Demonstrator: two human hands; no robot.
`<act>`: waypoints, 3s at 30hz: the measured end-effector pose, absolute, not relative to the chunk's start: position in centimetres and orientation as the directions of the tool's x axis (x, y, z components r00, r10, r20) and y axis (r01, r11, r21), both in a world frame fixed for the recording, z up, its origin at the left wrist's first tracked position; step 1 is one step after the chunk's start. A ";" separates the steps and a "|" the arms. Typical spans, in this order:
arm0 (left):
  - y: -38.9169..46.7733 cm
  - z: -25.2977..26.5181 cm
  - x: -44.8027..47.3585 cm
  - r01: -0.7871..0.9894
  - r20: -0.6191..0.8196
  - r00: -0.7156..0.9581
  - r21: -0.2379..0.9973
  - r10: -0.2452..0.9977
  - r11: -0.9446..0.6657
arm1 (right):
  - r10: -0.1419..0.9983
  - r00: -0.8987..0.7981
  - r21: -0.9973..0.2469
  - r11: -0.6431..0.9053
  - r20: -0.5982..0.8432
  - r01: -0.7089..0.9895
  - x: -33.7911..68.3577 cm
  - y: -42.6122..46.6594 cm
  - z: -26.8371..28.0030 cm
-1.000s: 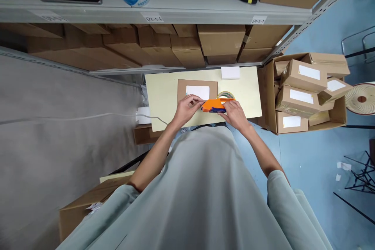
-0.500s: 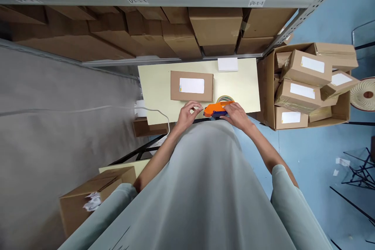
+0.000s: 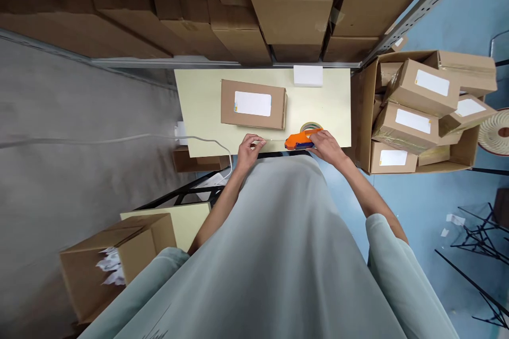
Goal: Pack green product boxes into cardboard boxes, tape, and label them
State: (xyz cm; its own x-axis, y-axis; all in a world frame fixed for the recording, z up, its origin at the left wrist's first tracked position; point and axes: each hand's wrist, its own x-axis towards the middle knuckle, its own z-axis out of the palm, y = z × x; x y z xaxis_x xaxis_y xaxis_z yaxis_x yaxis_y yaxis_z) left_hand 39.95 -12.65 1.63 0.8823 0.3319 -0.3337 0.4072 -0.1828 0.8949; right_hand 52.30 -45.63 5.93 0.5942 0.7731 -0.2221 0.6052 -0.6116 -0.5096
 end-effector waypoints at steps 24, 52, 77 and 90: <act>-14.5 -5.7 42.2 0.476 -0.408 0.784 0.879 0.468 -0.030 | 0.747 0.599 -0.314 -0.664 -0.288 0.678 54.9 -44.4 -0.9; -18.3 -4.6 46.2 0.466 -0.849 0.189 0.519 0.493 0.716 | 0.688 0.638 -0.302 -0.725 -0.346 0.619 57.3 -40.9 -2.3; -13.3 -0.7 59.8 0.537 -0.150 0.761 0.691 0.632 -0.483 | 0.721 0.622 -0.270 -0.692 -0.305 0.670 57.2 -40.5 -3.1; -14.6 -1.3 58.0 0.280 -0.090 0.937 0.770 0.336 -0.573 | 0.745 0.555 -0.268 -0.658 -0.370 0.704 54.7 -40.1 -3.2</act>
State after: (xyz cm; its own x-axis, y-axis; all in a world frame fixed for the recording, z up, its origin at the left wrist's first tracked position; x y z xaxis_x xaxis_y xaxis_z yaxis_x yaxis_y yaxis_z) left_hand 58.04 -14.55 -1.27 0.9374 0.3363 -0.0901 0.2797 -0.5733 0.7701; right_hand 54.69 -40.14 -3.19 0.5555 0.7449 -0.3695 0.7040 -0.6578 -0.2678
